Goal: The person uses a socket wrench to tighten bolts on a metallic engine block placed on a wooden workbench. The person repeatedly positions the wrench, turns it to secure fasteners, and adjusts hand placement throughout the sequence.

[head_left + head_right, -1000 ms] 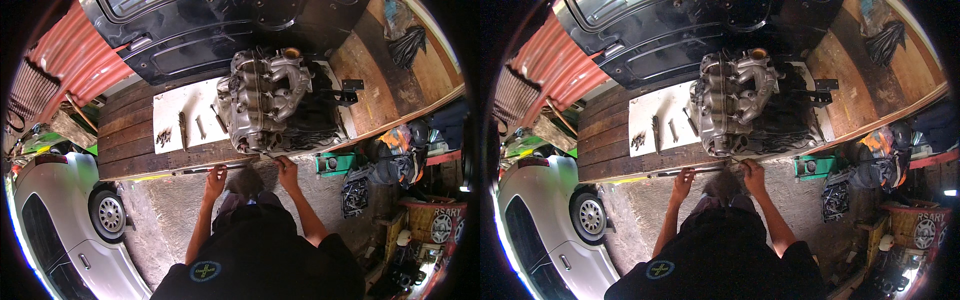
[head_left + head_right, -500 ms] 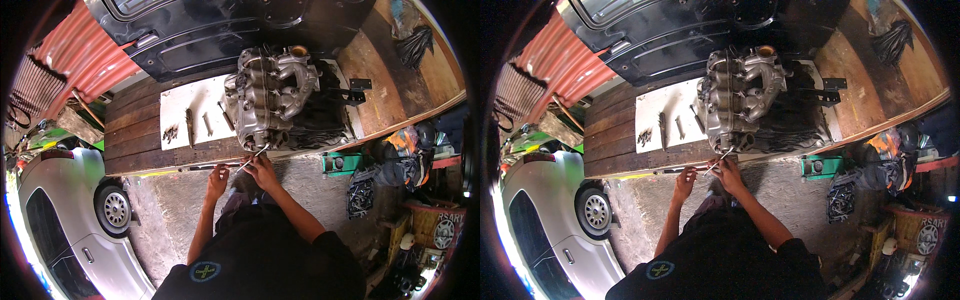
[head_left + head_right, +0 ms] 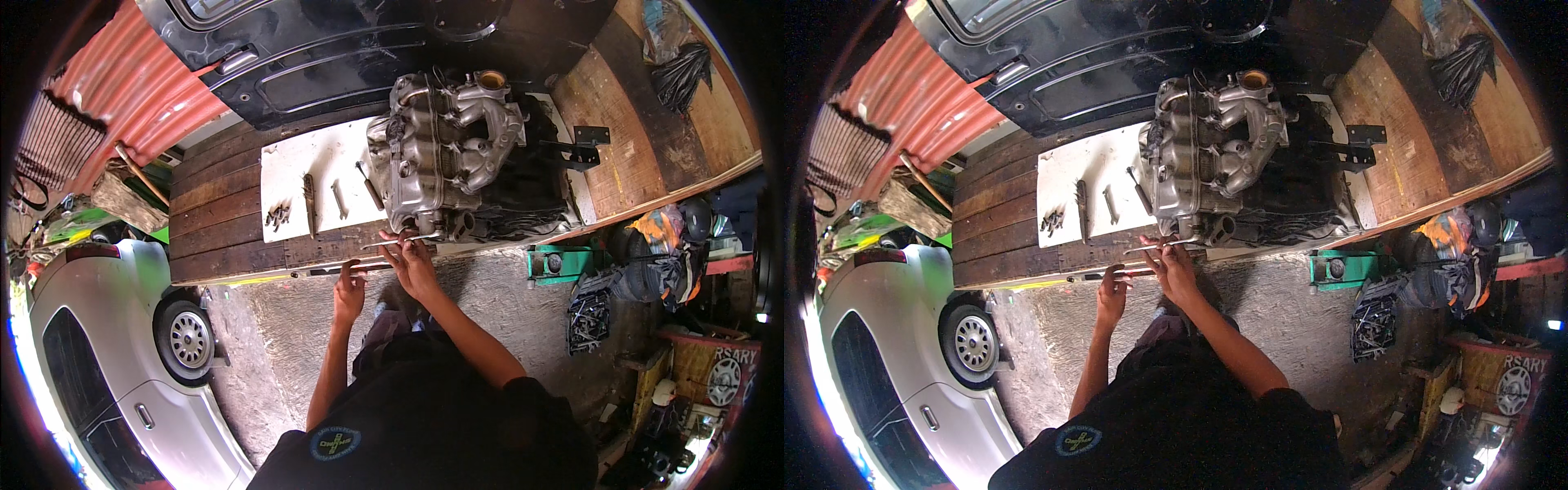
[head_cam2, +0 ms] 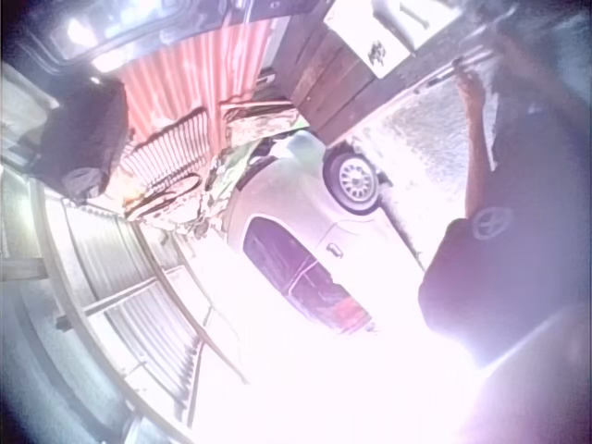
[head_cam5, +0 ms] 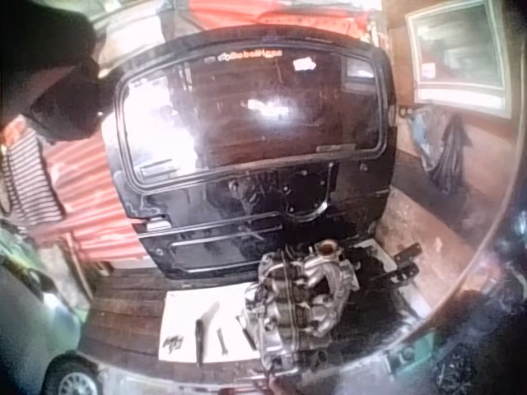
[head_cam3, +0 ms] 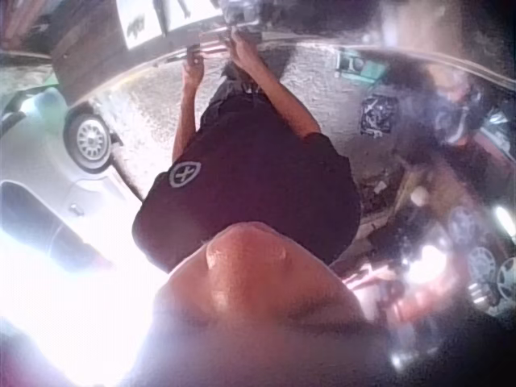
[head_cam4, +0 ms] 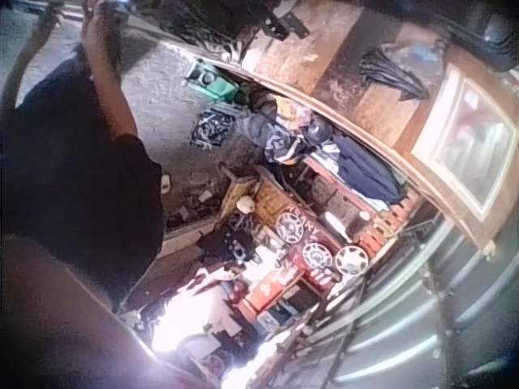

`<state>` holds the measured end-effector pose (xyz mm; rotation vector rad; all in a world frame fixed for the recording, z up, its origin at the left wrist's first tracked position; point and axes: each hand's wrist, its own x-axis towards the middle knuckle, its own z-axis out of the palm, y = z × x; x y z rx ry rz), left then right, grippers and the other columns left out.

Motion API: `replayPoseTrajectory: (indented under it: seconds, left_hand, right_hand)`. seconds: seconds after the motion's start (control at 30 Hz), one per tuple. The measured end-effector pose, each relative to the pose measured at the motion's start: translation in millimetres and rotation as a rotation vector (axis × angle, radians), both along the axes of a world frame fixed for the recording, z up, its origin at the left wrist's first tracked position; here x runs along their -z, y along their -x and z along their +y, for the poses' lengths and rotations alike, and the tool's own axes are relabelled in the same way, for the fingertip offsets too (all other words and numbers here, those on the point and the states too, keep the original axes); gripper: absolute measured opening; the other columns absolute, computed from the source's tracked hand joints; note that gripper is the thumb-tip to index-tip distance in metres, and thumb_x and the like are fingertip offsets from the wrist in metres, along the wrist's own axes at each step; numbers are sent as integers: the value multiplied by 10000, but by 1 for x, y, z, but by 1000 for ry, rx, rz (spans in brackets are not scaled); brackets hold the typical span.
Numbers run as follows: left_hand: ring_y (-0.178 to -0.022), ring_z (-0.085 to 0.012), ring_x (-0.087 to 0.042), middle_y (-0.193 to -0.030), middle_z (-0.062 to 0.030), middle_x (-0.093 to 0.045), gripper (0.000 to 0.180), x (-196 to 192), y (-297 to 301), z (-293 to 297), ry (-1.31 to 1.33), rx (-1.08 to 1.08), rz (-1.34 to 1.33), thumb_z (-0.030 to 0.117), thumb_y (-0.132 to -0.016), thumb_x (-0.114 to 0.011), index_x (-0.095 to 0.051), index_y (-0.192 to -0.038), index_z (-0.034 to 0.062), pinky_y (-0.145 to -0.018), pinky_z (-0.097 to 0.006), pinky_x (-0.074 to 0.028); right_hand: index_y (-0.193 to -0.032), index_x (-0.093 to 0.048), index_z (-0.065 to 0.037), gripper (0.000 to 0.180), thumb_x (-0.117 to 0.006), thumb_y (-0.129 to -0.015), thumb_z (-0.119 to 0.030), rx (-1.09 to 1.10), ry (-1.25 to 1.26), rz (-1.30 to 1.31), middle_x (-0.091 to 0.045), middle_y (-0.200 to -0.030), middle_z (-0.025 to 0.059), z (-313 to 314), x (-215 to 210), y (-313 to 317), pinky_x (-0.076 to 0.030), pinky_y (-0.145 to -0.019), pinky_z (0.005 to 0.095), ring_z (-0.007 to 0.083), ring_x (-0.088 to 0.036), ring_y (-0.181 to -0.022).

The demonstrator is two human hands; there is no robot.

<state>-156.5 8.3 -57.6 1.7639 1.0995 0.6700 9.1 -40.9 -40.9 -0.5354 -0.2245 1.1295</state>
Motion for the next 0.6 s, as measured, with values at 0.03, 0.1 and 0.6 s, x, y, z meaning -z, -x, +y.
replayPoseTrajectory:
  seconds: [0.03, 0.1, 0.6]
  left_hand:
    - [-787, -230, -669, -953, -160, -661, 327, -2, 1, 2, 3, -23, -13, -20, -850, -477, -480, -1176, 10, -676, -327, -518]
    - [-779, -225, -665, -934, -150, -662, 354, -5, 5, 7, 9, -73, -40, -34, -836, -468, -471, -1186, 15, -676, -323, -516]
    - [-765, -225, -653, -899, -157, -658, 334, 4, 12, 11, 139, -174, -87, -9, -843, -464, -481, -1176, 13, -689, -332, -502]
  right_hand:
    - [-951, -536, -67, 116, -512, -949, -181, 6, -40, 16, -581, -1014, 36, 3, 1, 1, -419, -1043, 471, 306, -483, -1227]
    - [-935, -545, -74, 108, -534, -937, -181, 17, -119, 46, -579, -985, 27, 6, 1, 3, -410, -1053, 479, 307, -494, -1214]
    - [-910, -536, -60, 175, -557, -938, -232, 85, 216, -106, -560, -884, 46, -17, 18, 1, -511, -868, 383, 207, -604, -864]
